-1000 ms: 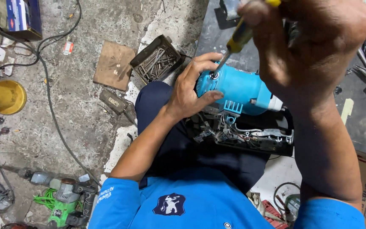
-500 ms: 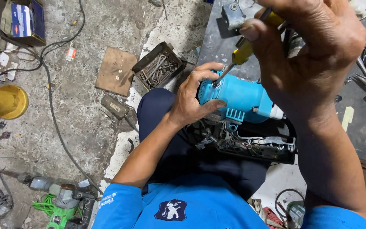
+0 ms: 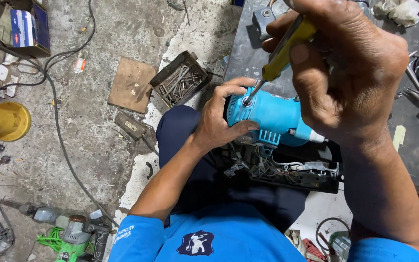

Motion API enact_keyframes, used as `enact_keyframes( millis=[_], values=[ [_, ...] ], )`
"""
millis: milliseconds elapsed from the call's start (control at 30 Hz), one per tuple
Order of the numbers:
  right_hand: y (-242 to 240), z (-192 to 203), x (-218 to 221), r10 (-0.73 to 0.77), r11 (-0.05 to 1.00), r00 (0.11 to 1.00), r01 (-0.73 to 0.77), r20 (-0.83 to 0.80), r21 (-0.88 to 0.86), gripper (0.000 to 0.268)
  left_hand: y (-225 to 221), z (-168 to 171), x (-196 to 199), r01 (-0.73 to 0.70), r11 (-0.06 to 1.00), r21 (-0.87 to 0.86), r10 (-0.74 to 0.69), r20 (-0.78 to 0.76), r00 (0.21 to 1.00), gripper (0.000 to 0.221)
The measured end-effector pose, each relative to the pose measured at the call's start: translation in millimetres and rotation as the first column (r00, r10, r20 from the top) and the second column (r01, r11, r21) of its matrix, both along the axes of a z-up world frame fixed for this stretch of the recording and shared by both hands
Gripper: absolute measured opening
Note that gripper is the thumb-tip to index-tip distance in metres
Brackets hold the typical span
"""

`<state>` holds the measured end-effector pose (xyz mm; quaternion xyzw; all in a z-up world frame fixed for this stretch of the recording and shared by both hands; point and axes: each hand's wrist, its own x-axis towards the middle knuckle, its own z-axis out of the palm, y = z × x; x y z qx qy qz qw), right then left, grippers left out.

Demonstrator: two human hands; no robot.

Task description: Disassembling and inspecting the internal components of a power hammer drill using a screwdriver.

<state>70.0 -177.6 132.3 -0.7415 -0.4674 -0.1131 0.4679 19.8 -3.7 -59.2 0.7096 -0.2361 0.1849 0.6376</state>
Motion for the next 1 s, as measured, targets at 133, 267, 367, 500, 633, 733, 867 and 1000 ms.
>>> enact_keyframes(
  millis=[133, 267, 367, 500, 633, 733, 867, 1000],
  values=[
    [-6, -3, 6, -0.012, 0.997, 0.985, 0.025, 0.171, -0.075, 0.027, 0, 1, 0, 0.004, 1.0, -0.013, -0.003, 0.01, 1.0, 0.058],
    [-4, 5, 3, -0.019, 0.992, 0.989, 0.036, 0.148, -0.117, 0.022, 0, 0, 0, 0.008, 1.0, -0.015, -0.008, 0.005, 1.0, 0.058],
    [-6, -2, 8, -0.04, 0.996, 0.992, 0.049, 0.119, -0.075, 0.023, 1, -1, 0, 0.01, 1.0, -0.006, -0.01, 0.001, 1.0, 0.058],
    [-10, -7, 10, 0.091, 0.994, 0.993, -0.096, -0.078, -0.056, 0.036, 2, 2, 0, 0.02, 1.0, -0.007, -0.02, 0.029, 0.999, 0.056],
    [-12, -4, 10, 0.152, 0.977, 0.971, -0.176, -0.187, -0.12, 0.052, 2, 6, 0, 0.008, 1.0, 0.0, -0.008, 0.048, 0.999, 0.055],
    [-11, -8, 10, 0.109, 0.987, 0.979, -0.128, -0.174, -0.102, 0.052, 2, 3, 2, 0.019, 1.0, 0.003, -0.019, 0.07, 0.997, 0.054],
    [-7, -6, 5, 0.076, 0.993, 0.98, -0.091, -0.183, -0.075, 0.055, 1, 1, 1, 0.021, 1.0, -0.002, -0.021, 0.048, 0.999, 0.052],
    [-3, -5, -2, -0.02, 0.995, 0.994, 0.01, -0.106, -0.098, 0.053, 1, -1, 2, 0.0, 1.0, 0.007, 0.0, 0.058, 0.998, 0.052]
  ],
)
